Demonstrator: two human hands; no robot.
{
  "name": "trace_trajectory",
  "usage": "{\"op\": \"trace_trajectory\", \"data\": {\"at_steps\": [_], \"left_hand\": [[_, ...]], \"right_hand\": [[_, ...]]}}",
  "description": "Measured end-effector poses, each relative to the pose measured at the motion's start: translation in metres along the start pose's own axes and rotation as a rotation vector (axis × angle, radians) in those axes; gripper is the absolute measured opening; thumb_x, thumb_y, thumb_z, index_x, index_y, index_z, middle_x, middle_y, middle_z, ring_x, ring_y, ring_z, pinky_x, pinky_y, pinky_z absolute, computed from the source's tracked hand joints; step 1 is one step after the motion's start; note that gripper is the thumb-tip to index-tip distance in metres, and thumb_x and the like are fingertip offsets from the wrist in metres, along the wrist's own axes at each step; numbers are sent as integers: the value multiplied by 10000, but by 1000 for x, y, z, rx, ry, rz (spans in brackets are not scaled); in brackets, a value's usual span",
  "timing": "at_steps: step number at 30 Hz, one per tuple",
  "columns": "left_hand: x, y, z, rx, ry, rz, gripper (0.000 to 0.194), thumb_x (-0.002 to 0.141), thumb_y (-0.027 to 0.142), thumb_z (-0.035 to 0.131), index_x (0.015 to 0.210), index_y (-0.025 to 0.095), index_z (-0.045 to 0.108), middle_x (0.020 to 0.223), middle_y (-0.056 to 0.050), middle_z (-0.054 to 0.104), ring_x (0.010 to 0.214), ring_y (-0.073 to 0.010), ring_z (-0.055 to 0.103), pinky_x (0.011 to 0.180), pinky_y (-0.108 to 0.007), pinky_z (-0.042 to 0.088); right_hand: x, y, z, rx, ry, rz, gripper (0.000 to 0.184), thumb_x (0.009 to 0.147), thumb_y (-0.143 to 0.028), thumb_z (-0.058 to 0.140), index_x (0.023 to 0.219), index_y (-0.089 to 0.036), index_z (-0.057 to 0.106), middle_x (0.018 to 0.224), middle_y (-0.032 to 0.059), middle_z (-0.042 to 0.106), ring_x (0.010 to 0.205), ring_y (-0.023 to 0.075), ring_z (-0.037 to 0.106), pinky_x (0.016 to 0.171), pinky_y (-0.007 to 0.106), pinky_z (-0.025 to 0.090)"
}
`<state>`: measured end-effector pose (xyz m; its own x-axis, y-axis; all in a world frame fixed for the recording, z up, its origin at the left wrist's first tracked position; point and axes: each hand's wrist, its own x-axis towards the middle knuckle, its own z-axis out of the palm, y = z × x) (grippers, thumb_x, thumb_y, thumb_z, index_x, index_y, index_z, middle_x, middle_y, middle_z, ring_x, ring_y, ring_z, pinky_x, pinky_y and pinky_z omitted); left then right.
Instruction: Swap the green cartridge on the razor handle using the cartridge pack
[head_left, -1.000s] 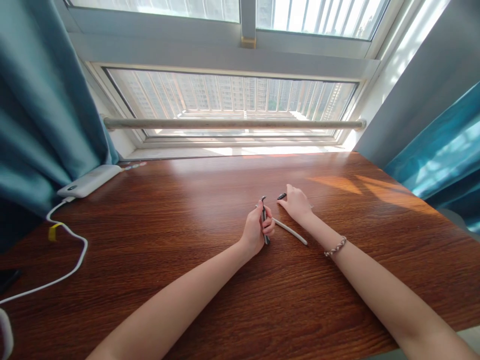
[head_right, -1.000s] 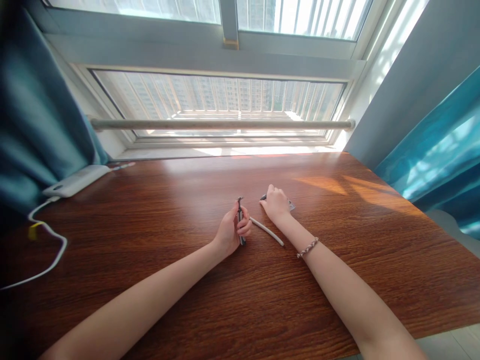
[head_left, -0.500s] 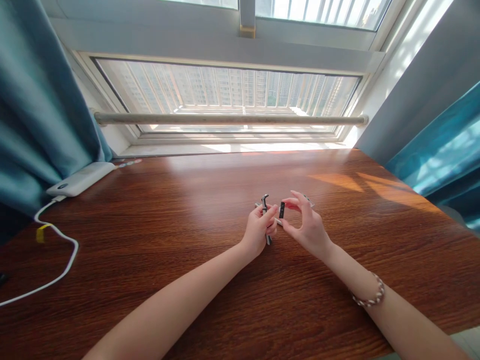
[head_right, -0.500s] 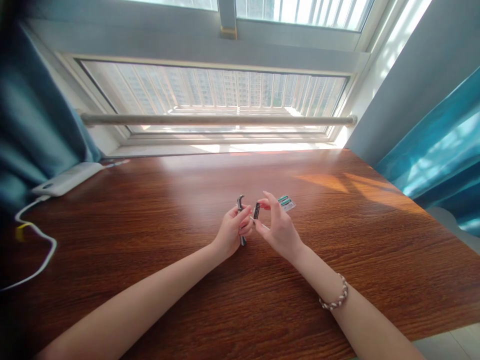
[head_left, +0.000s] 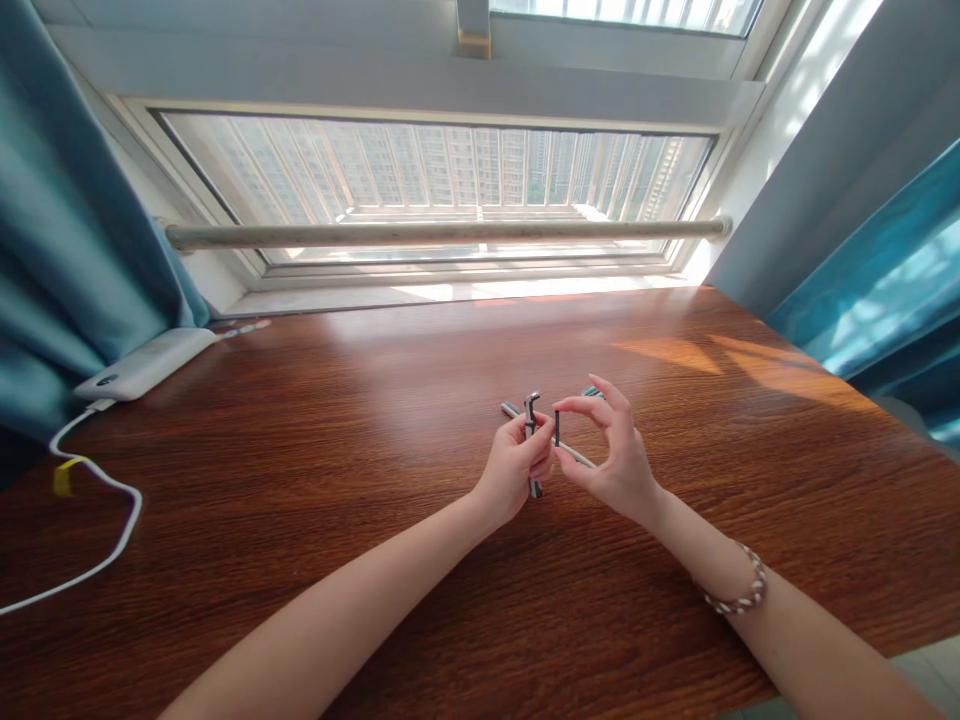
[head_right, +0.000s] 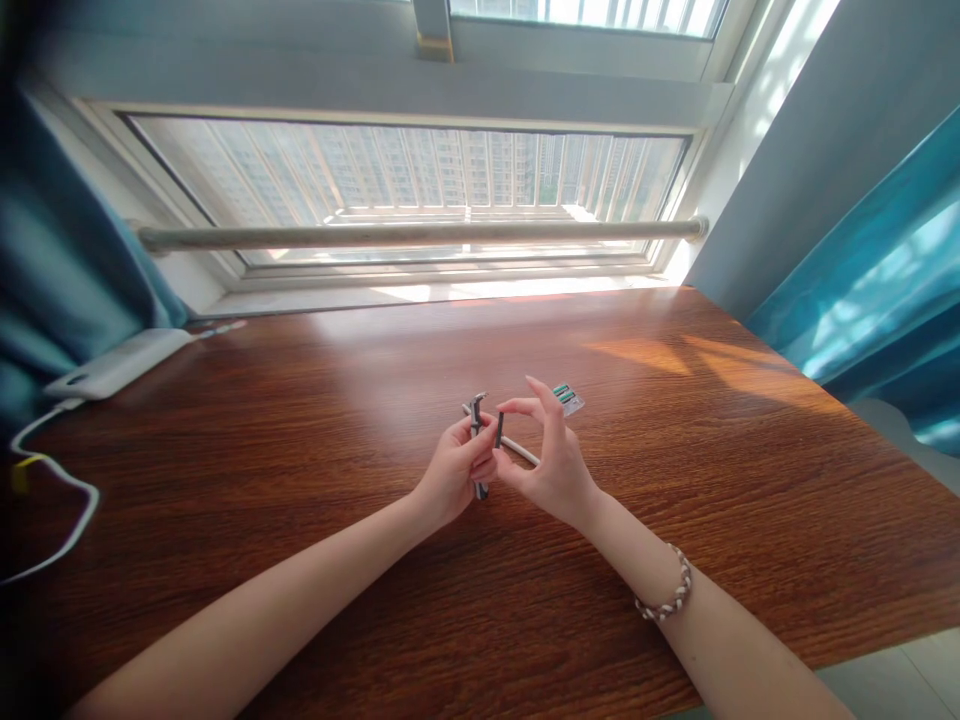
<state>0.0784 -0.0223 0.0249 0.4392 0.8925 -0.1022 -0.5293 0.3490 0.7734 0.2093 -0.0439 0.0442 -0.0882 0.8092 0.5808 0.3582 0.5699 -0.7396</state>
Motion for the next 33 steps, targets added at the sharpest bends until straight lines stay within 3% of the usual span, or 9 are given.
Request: {"op": "trace_trajectory", "data": {"at_steps": [14,24,28,33], "left_hand": [[-3,4,2,-52,-24,-116,280,692,369,649,692,147,477,423,103,251,342,-7,192,359,-145,120],[-4,8,3,-76,-86,-123,262,731,361,602,654,128,508,415,96,231,341,-9,159,354,-160,96],[-3,9,4,-52,-76,-109,259,748,369,583,677,127,523,417,95,231,349,-14,150,359,-160,103],[-4,6,6,132,-86,52,283,793,413,509,828,136,554,485,63,331,408,-44,275,413,-187,209]], "right_hand": [[0,3,2,115,-13,12,750,662,-108,630,1279,-260,230,1072,63,547,1015,201,534,938,425,411],[-1,3,0,104,-2,26,741,657,-140,671,1271,-261,275,1069,58,567,1005,199,545,940,415,409],[0,-1,-1,227,61,148,716,616,-172,717,1224,-257,350,1054,48,604,1003,202,560,964,413,385],[9,2,-4,751,141,452,562,690,-309,672,1174,-258,391,1070,55,618,1022,194,567,942,419,405]]}}
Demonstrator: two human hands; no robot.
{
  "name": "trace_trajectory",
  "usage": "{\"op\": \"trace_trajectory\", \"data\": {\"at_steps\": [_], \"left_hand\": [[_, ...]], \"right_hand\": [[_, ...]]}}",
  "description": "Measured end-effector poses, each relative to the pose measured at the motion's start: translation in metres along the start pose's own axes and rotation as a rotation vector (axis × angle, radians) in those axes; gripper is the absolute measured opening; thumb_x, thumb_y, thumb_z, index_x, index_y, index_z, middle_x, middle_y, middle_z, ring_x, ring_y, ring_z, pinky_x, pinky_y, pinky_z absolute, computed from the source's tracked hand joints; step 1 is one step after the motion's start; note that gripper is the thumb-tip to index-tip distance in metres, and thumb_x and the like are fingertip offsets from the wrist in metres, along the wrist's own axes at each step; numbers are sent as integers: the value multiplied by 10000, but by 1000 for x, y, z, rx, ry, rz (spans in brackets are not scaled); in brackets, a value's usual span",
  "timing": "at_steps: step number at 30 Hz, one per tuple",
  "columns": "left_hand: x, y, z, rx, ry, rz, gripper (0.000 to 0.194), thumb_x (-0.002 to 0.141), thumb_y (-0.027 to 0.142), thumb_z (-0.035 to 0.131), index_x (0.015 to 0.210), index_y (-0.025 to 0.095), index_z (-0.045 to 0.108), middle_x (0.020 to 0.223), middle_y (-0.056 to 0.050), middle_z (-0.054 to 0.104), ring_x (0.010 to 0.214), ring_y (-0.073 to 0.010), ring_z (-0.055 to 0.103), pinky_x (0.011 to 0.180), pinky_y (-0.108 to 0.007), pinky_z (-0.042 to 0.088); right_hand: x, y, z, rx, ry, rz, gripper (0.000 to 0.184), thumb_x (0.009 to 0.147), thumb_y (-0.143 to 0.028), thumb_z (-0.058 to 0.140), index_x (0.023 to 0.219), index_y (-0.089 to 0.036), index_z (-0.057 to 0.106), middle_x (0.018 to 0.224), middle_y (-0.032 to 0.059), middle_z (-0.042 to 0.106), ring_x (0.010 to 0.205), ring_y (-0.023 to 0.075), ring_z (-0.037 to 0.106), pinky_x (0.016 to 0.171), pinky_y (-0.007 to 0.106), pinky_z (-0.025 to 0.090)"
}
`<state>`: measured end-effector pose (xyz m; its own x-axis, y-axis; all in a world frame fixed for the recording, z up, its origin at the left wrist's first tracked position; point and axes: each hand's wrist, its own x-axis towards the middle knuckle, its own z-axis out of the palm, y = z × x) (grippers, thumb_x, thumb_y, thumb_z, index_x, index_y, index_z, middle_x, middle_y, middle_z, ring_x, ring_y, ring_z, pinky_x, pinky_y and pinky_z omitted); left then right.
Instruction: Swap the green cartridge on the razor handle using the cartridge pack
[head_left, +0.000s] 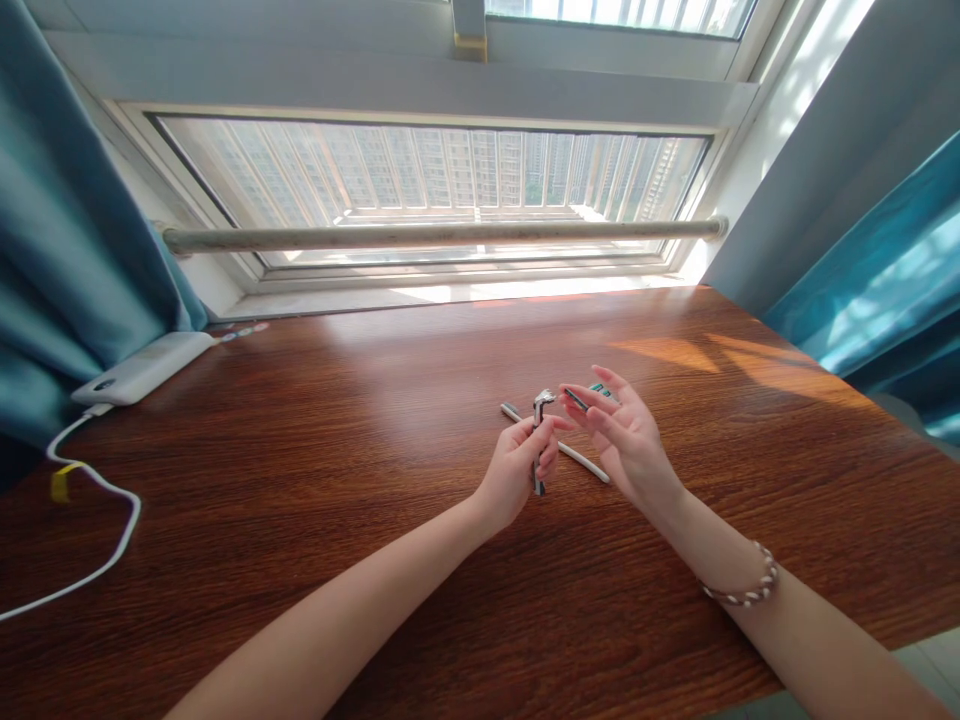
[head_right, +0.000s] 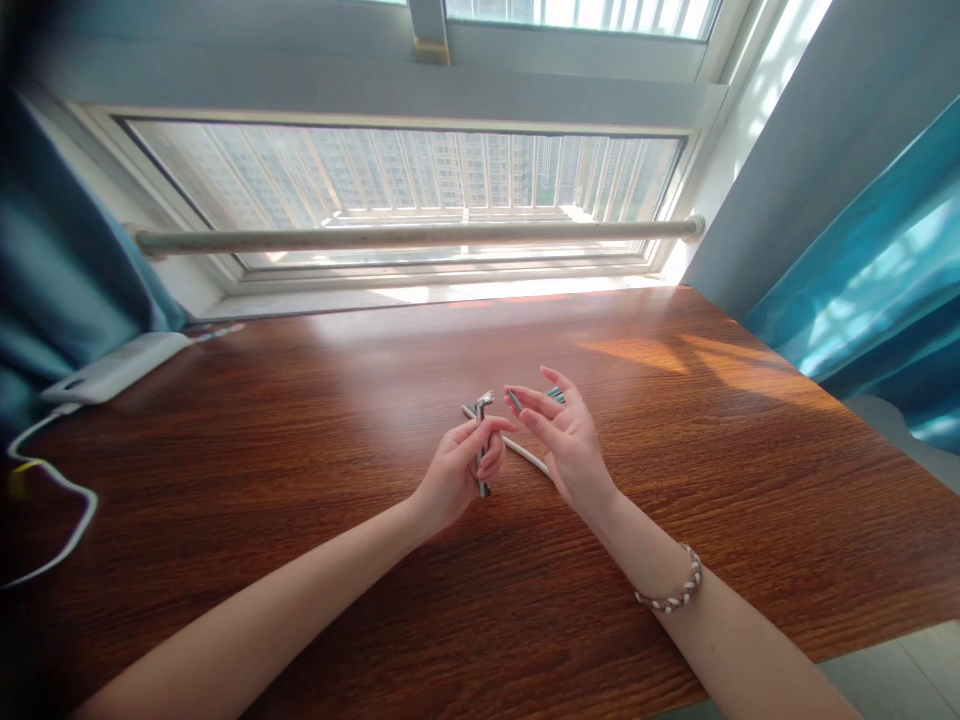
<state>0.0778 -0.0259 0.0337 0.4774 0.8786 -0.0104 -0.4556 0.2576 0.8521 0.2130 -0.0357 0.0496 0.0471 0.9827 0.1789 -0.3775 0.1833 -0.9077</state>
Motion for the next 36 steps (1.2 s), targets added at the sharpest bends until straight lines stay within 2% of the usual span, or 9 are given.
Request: {"op": "trace_trajectory", "data": {"at_steps": [2,5,9,13,18,25,36], "left_hand": [[-2,-2,1,128,-15,48,270,807,395,497,857,135,554,513,54,351,445,-55,315,443,-199,239],[-6,-5,4,292,-33,101,252,817,383,486,846,138,537,521,56,342,463,-62,315,453,-208,243],[-10,-5,7,364,-80,128,238,828,379,466,785,145,486,522,64,326,448,-56,289,428,-206,226],[-12,-4,7,376,-94,143,234,833,376,457,789,147,477,529,65,321,447,-54,290,423,-202,230],[-12,-4,7,393,-81,133,241,831,379,458,744,154,451,521,65,327,443,-53,292,425,-201,229],[-11,-2,9,391,-53,110,232,825,373,465,743,155,457,519,66,326,436,-53,290,420,-198,234],[-11,0,8,563,17,104,235,824,358,443,703,158,464,513,59,342,468,-67,303,469,-208,250]], "right_hand": [[5,1,-3,158,-8,102,457,726,-354,631,1127,-240,441,1105,65,602,1028,188,562,919,405,427],[7,4,-6,297,-58,196,406,743,-346,617,1107,-229,479,1142,60,581,1019,164,559,843,330,481],[3,5,-5,438,-153,239,394,758,-296,614,1127,-223,498,1176,50,560,993,123,559,793,221,487],[2,4,-5,511,-233,249,403,764,-254,611,1148,-208,499,1192,51,546,983,107,557,767,170,481],[3,7,-6,517,-270,262,434,745,-241,629,1158,-203,499,1189,53,544,1056,117,521,822,169,461],[3,12,-6,501,-242,262,424,741,-246,630,1147,-211,511,1228,37,512,1123,119,472,872,165,437],[0,19,-8,566,-201,302,320,794,-226,561,1113,-201,540,1239,25,514,1122,106,477,889,177,437]]}}
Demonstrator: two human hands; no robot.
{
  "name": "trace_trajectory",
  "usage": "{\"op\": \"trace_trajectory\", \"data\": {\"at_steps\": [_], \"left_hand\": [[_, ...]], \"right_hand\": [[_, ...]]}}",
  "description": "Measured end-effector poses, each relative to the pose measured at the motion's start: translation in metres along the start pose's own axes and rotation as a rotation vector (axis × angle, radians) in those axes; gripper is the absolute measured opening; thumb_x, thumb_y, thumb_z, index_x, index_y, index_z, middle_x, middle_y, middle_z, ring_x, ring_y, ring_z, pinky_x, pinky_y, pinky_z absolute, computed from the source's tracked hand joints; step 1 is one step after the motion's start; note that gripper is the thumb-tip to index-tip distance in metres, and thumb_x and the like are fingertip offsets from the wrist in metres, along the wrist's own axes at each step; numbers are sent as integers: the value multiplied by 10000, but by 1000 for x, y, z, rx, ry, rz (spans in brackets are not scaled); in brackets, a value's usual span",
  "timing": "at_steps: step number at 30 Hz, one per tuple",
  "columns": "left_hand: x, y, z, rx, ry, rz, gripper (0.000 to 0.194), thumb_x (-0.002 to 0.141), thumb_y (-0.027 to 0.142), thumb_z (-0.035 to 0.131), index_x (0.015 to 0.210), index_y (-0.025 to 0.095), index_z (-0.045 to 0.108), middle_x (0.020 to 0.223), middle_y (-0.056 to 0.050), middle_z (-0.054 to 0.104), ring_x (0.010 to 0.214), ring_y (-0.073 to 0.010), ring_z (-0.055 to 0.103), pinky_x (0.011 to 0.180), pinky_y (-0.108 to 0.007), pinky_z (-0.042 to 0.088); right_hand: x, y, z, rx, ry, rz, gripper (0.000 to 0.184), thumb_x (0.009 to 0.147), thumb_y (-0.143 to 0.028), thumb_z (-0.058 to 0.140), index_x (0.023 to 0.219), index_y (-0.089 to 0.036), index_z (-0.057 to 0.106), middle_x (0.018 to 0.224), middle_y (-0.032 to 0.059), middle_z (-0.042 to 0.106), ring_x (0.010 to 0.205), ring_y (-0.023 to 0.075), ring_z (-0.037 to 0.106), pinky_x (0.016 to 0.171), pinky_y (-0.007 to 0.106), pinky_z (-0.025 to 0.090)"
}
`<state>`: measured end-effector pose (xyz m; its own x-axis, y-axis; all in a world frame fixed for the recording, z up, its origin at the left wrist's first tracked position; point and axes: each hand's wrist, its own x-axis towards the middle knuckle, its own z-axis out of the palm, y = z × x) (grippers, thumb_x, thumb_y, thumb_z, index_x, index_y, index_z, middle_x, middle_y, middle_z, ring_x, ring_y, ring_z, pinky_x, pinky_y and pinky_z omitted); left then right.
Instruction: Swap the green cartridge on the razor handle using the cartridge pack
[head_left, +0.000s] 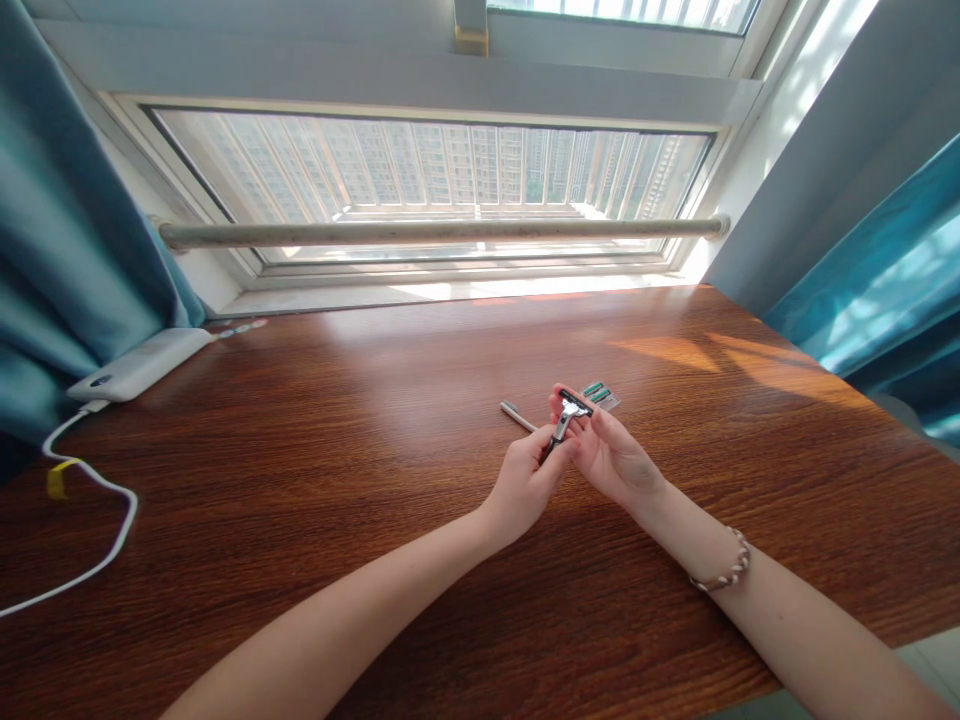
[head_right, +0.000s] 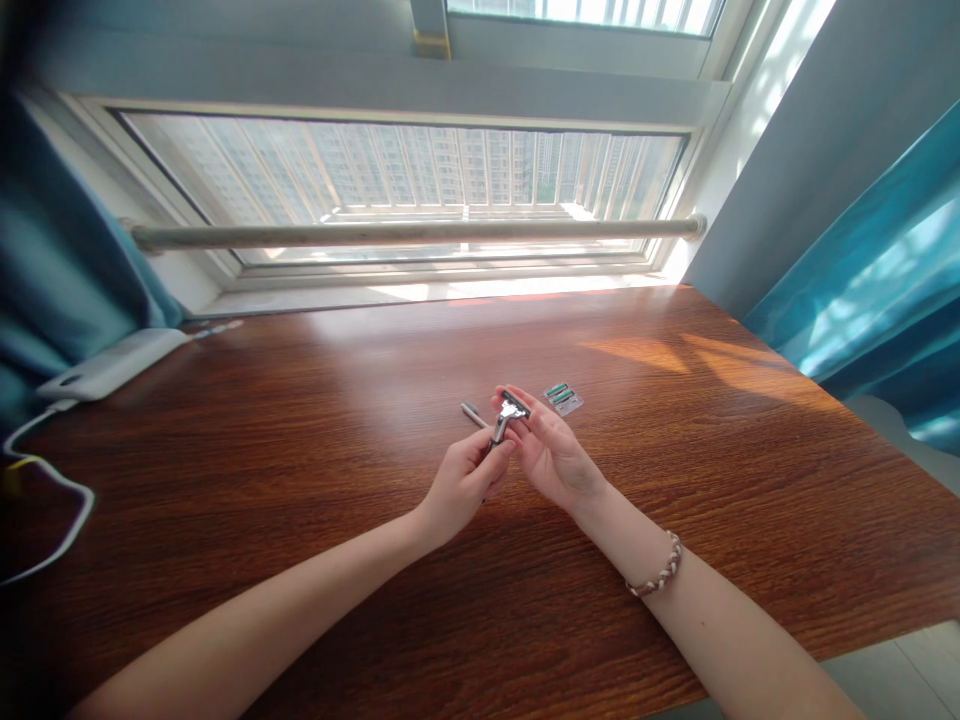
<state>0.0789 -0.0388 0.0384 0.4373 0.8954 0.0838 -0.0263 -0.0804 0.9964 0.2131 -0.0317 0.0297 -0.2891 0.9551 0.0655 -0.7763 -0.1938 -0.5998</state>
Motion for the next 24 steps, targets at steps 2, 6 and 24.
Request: {"op": "trace_trajectory", "data": {"at_steps": [2,6,24], "left_hand": [[-1,1,1,39,17,-7,241,825,362,437,695,160,459,514,59,347,473,-69,308,473,-208,249],[-1,2,2,111,48,-39,261,832,375,423,688,161,461,513,57,368,479,-71,311,478,-207,241],[1,4,-1,234,97,7,282,820,342,433,711,125,576,599,16,461,564,-102,360,539,-213,273]], "right_hand": [[1,2,-1,44,14,29,295,803,-227,548,1097,-203,547,1221,18,529,1114,100,483,887,176,438],[1,6,-2,166,17,112,295,829,-240,513,1122,-210,515,1147,8,578,1082,74,502,865,153,443],[3,12,-8,180,32,172,253,848,-271,477,1090,-211,524,1095,0,601,1004,62,549,768,128,474]]}}
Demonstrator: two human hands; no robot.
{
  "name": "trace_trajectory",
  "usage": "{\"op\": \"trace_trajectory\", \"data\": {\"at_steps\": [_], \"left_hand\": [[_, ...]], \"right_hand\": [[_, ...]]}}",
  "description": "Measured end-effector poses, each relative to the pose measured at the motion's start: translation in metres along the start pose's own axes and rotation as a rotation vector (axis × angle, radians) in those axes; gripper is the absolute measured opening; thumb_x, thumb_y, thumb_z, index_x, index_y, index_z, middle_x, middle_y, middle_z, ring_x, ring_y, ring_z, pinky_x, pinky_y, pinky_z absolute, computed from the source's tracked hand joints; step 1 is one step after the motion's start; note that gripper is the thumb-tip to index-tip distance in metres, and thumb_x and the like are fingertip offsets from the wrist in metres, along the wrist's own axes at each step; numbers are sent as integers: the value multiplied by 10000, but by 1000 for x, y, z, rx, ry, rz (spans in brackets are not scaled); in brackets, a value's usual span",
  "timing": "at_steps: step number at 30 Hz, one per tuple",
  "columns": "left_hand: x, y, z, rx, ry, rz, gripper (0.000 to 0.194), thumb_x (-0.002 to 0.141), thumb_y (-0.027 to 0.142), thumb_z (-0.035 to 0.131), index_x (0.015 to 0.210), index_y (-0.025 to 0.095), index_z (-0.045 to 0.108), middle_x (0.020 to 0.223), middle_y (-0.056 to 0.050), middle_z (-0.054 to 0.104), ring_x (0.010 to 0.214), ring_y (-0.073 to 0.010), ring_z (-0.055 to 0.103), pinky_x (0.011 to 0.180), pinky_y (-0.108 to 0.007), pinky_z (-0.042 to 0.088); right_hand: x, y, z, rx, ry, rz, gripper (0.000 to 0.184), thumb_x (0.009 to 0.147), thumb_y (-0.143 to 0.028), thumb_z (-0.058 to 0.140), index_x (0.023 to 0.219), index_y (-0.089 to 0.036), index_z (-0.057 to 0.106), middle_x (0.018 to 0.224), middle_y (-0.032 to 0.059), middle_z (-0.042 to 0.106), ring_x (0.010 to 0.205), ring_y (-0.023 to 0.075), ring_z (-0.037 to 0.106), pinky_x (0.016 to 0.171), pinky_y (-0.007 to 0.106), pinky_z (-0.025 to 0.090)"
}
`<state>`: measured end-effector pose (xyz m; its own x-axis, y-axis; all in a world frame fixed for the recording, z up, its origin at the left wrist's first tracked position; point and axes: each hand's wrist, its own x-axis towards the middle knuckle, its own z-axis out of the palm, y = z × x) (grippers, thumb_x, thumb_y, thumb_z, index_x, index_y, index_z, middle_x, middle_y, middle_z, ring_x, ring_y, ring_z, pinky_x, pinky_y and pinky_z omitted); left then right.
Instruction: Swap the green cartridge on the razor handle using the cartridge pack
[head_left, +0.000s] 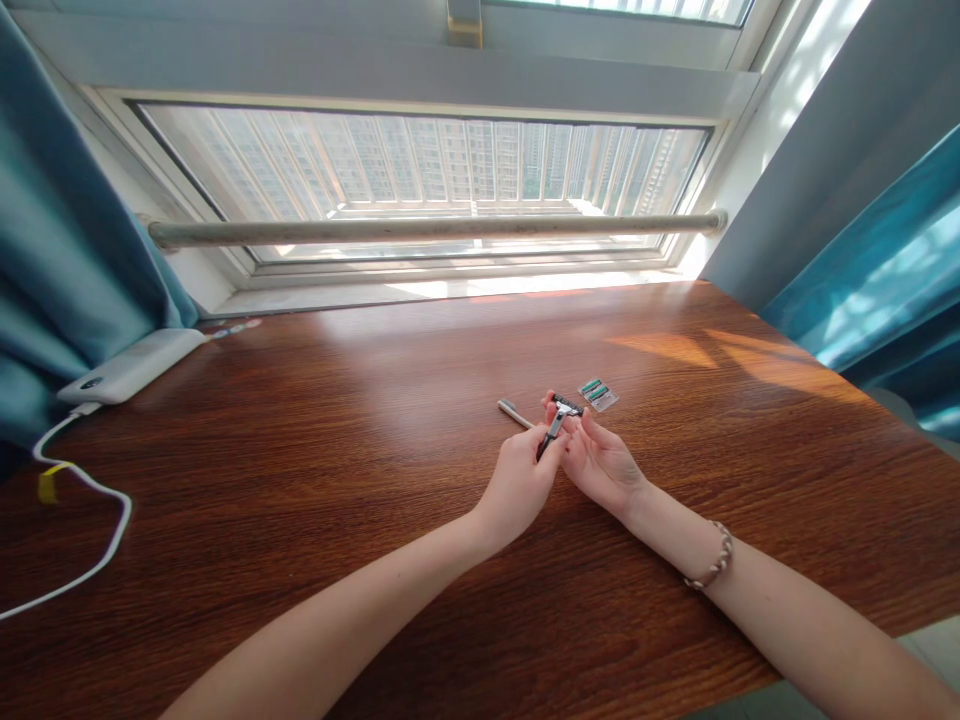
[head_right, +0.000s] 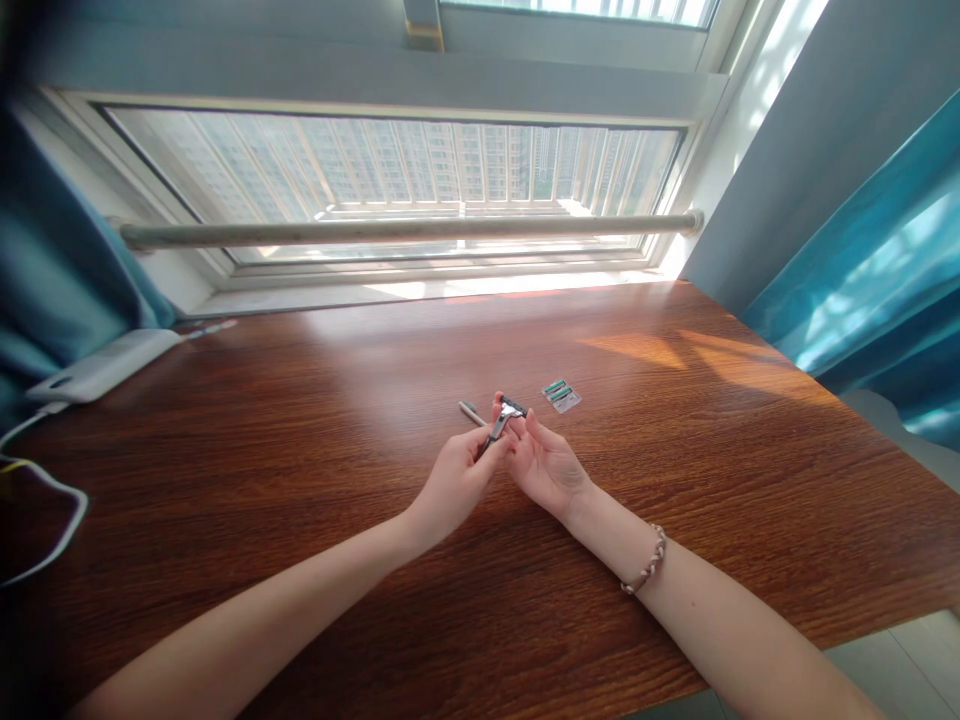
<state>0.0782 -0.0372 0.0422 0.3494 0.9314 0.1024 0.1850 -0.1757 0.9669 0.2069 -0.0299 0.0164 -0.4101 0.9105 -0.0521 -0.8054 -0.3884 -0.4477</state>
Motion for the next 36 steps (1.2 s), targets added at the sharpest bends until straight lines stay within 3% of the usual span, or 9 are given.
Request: {"op": "trace_trajectory", "data": {"at_steps": [7,9,12,16,29,36], "left_hand": [[0,2,1,-105,-1,-28,257,793,355,493,662,138,536,563,34,441,525,-83,359,503,-204,275],[-1,4,1,-265,-23,-95,253,795,377,493,672,156,492,493,62,367,439,-63,303,434,-194,240],[0,11,-3,-557,9,-152,210,796,386,504,755,184,464,452,97,279,368,-42,217,373,-173,182],[4,20,-11,-743,67,-204,232,745,373,589,784,169,485,467,102,280,361,-17,204,361,-151,146],[8,16,-14,-914,21,-369,370,657,380,676,568,135,413,446,92,307,354,4,206,337,-141,131],[9,18,-14,-987,19,-403,347,654,328,689,584,134,410,452,98,297,356,8,191,329,-131,131]], "right_hand": [[0,-5,-3,-58,-3,-3,259,850,-290,458,1079,-193,534,1138,8,574,1022,60,535,776,129,466],[-1,-6,0,-81,-3,-27,262,836,-294,480,1069,-197,548,1129,5,582,1044,67,524,838,150,444],[-5,-4,11,-162,-15,-89,309,802,-328,529,1092,-221,546,1194,9,547,1138,125,462,974,274,369],[-11,3,26,-259,-10,-133,371,778,-364,554,1137,-276,518,1272,4,484,1203,167,387,1004,364,316],[-10,4,25,-352,26,-211,384,738,-352,623,1099,-253,536,1201,48,533,1095,174,478,924,325,369],[-9,3,21,-397,38,-233,404,720,-325,646,1101,-244,537,1193,53,539,1099,187,481,911,328,381]]}}
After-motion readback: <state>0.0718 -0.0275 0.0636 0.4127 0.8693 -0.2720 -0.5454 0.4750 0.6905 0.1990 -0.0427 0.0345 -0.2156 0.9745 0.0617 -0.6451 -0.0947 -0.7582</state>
